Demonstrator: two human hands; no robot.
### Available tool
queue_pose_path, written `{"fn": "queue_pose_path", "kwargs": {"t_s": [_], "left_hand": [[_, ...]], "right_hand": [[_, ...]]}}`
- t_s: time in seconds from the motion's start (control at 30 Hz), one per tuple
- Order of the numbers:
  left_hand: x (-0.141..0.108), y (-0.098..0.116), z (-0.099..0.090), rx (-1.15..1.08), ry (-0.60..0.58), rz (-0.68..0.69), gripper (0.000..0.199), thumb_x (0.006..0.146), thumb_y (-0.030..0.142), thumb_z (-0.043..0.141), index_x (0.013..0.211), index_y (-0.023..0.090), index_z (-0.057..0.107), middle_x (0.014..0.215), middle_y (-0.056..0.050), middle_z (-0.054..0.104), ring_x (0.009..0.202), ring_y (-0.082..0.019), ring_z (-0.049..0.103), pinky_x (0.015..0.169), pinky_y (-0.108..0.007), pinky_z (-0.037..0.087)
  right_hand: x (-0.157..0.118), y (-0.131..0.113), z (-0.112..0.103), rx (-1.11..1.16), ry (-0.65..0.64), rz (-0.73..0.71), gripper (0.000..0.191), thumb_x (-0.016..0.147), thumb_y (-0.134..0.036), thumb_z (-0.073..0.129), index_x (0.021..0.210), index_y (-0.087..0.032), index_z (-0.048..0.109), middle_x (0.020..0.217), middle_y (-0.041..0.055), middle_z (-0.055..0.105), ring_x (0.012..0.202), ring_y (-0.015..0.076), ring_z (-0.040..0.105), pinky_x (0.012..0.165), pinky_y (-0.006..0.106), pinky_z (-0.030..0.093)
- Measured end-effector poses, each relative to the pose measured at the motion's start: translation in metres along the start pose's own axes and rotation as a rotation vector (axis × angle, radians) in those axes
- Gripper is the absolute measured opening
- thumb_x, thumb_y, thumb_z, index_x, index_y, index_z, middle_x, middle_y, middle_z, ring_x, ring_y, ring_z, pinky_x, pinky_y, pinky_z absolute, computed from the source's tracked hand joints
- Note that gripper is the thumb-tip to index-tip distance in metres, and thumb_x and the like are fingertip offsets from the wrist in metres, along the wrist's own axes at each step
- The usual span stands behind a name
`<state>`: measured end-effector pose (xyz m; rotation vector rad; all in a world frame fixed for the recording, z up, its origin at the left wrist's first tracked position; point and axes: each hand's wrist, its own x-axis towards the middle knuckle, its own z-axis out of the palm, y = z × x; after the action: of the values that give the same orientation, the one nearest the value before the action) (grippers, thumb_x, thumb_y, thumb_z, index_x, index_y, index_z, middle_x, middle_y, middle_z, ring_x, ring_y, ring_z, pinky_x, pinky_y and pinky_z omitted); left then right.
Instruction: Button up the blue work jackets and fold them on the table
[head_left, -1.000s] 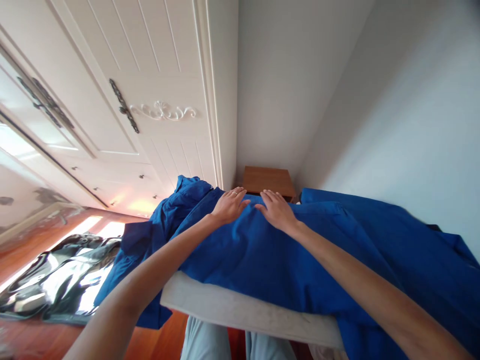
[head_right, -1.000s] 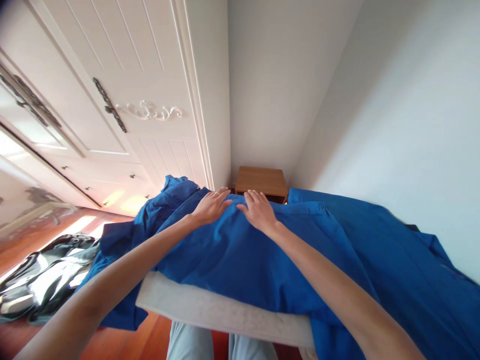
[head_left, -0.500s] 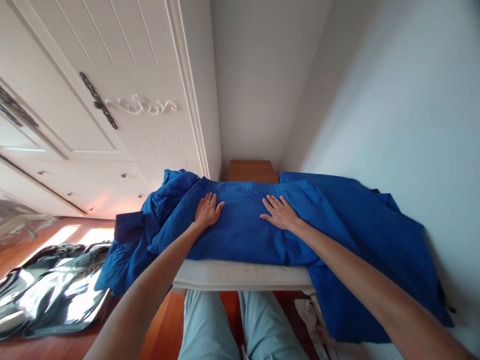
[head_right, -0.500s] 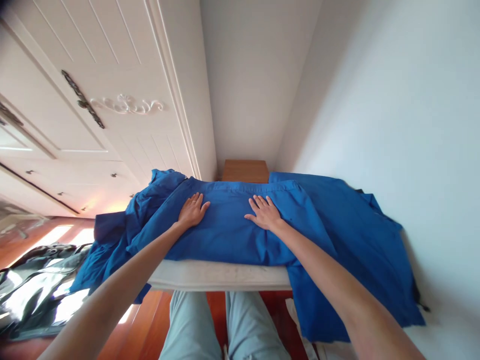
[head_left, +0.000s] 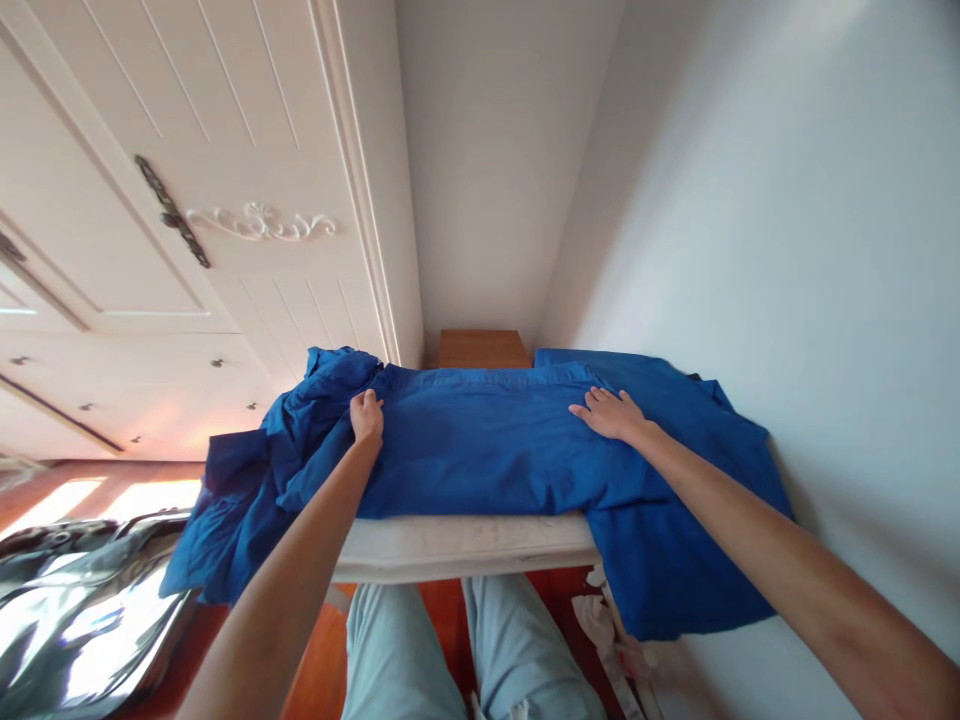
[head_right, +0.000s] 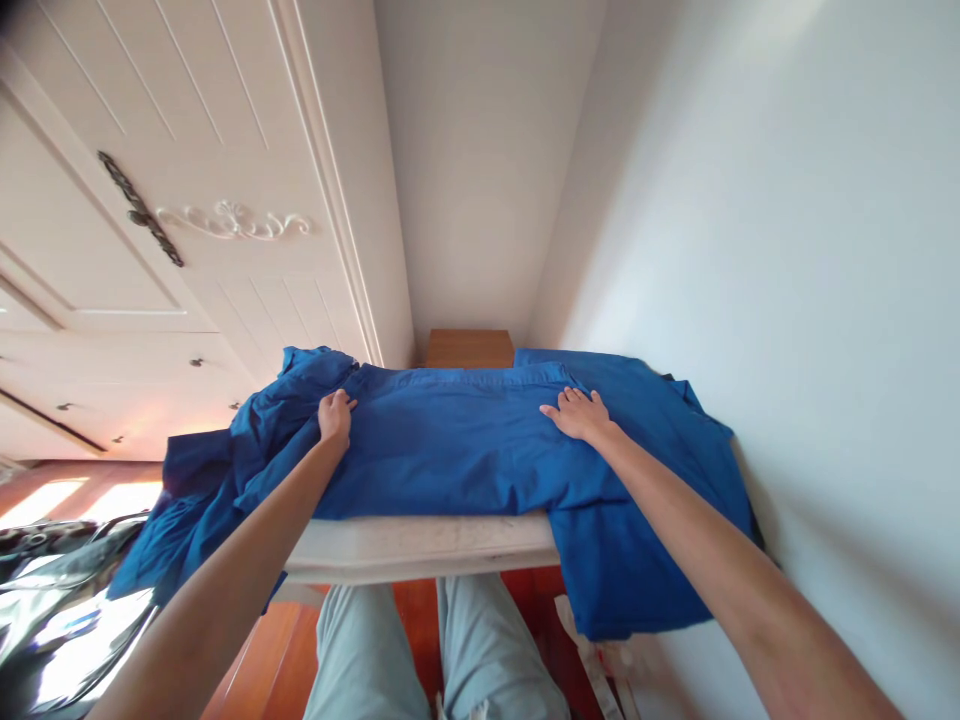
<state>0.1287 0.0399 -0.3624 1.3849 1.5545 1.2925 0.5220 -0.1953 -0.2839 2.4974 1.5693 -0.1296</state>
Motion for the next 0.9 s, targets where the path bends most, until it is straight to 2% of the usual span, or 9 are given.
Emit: {"fn": "queue_pose_path", "kwargs": {"t_s": [0.1, 0.2, 0.33, 0.43, 0.5, 0.57, 0.73, 0.8, 0.9], "left_hand": [[0.001, 0.001, -0.005, 0.003, -0.006, -0.025, 0.044, 0.094, 0.021, 0.025, 0.126, 0.005, 0.05, 0.118, -0.021, 0.064, 0.096, -0.021, 0.071, 0.083, -0.033, 0.057], [-0.011, 0.001, -0.008, 0.064, -0.029, 0.04, 0.041, 0.094, 0.025, 0.033, 0.126, 0.009, 0.053, 0.121, -0.019, 0.065, 0.101, -0.022, 0.07, 0.091, -0.036, 0.055], [-0.029, 0.0, -0.005, 0.2, -0.126, 0.197, 0.034, 0.09, 0.033, 0.048, 0.112, 0.014, 0.067, 0.125, -0.016, 0.066, 0.12, -0.029, 0.059, 0.108, -0.045, 0.042], [-0.036, 0.001, -0.002, 0.282, -0.182, 0.275, 0.032, 0.089, 0.037, 0.051, 0.101, 0.016, 0.072, 0.125, -0.014, 0.066, 0.123, -0.03, 0.057, 0.11, -0.046, 0.038], [-0.037, 0.0, 0.0, 0.317, -0.167, 0.289, 0.035, 0.089, 0.038, 0.051, 0.104, 0.015, 0.072, 0.128, -0.016, 0.064, 0.126, -0.031, 0.055, 0.112, -0.047, 0.037], [-0.037, -0.001, 0.0, 0.328, -0.13, 0.28, 0.04, 0.09, 0.039, 0.05, 0.111, 0.011, 0.069, 0.13, -0.019, 0.063, 0.127, -0.032, 0.054, 0.112, -0.048, 0.036], [-0.035, -0.005, -0.005, 0.225, -0.021, 0.23, 0.047, 0.096, 0.037, 0.035, 0.121, 0.007, 0.061, 0.124, -0.02, 0.065, 0.117, -0.029, 0.061, 0.104, -0.045, 0.045], [-0.036, -0.002, -0.01, 0.158, 0.015, 0.22, 0.045, 0.098, 0.033, 0.028, 0.116, 0.008, 0.061, 0.116, -0.018, 0.068, 0.109, -0.024, 0.065, 0.097, -0.039, 0.05], [-0.045, 0.012, -0.019, 0.067, 0.05, 0.222, 0.04, 0.097, 0.031, 0.029, 0.106, 0.012, 0.063, 0.106, -0.014, 0.069, 0.099, -0.02, 0.067, 0.09, -0.035, 0.054]], "right_hand": [[0.005, -0.035, -0.011, 0.039, 0.229, -0.089, 0.062, 0.101, -0.05, 0.026, 0.133, -0.005, 0.055, 0.145, 0.0237, 0.047, 0.139, 0.0333, 0.039, 0.115, 0.055, 0.021], [0.017, -0.095, -0.015, 0.151, 0.43, -0.332, 0.059, 0.1, -0.048, 0.032, 0.138, -0.007, 0.051, 0.148, 0.0227, 0.044, 0.141, 0.0326, 0.035, 0.116, 0.051, 0.021], [0.044, -0.184, -0.005, 0.244, 0.479, -0.628, 0.062, 0.098, -0.051, 0.038, 0.145, -0.011, 0.043, 0.152, 0.0196, 0.039, 0.144, 0.0309, 0.032, 0.117, 0.05, 0.023], [0.068, -0.22, 0.01, 0.209, 0.429, -0.811, 0.061, 0.098, -0.05, 0.04, 0.146, -0.013, 0.043, 0.154, 0.0171, 0.037, 0.145, 0.0281, 0.03, 0.119, 0.049, 0.022], [0.084, -0.217, 0.021, 0.178, 0.356, -0.829, 0.063, 0.098, -0.053, 0.038, 0.147, -0.015, 0.044, 0.154, 0.0158, 0.037, 0.145, 0.0275, 0.03, 0.119, 0.048, 0.02], [0.099, -0.197, 0.031, 0.174, 0.318, -0.769, 0.067, 0.097, -0.06, 0.031, 0.149, -0.018, 0.041, 0.155, 0.0137, 0.036, 0.146, 0.0266, 0.029, 0.12, 0.049, 0.018], [0.121, -0.136, 0.041, 0.194, 0.169, -0.446, 0.086, 0.094, -0.071, 0.021, 0.154, -0.009, 0.028, 0.157, 0.0188, 0.03, 0.146, 0.0287, 0.027, 0.119, 0.048, 0.019], [0.124, -0.131, 0.035, 0.184, 0.096, -0.373, 0.09, 0.093, -0.071, 0.021, 0.152, -0.003, 0.028, 0.154, 0.0234, 0.033, 0.145, 0.0321, 0.029, 0.118, 0.051, 0.019], [0.128, -0.153, 0.018, 0.197, 0.084, -0.356, 0.091, 0.092, -0.072, 0.025, 0.15, -0.002, 0.032, 0.153, 0.0274, 0.032, 0.144, 0.0383, 0.029, 0.115, 0.059, 0.019]]}}
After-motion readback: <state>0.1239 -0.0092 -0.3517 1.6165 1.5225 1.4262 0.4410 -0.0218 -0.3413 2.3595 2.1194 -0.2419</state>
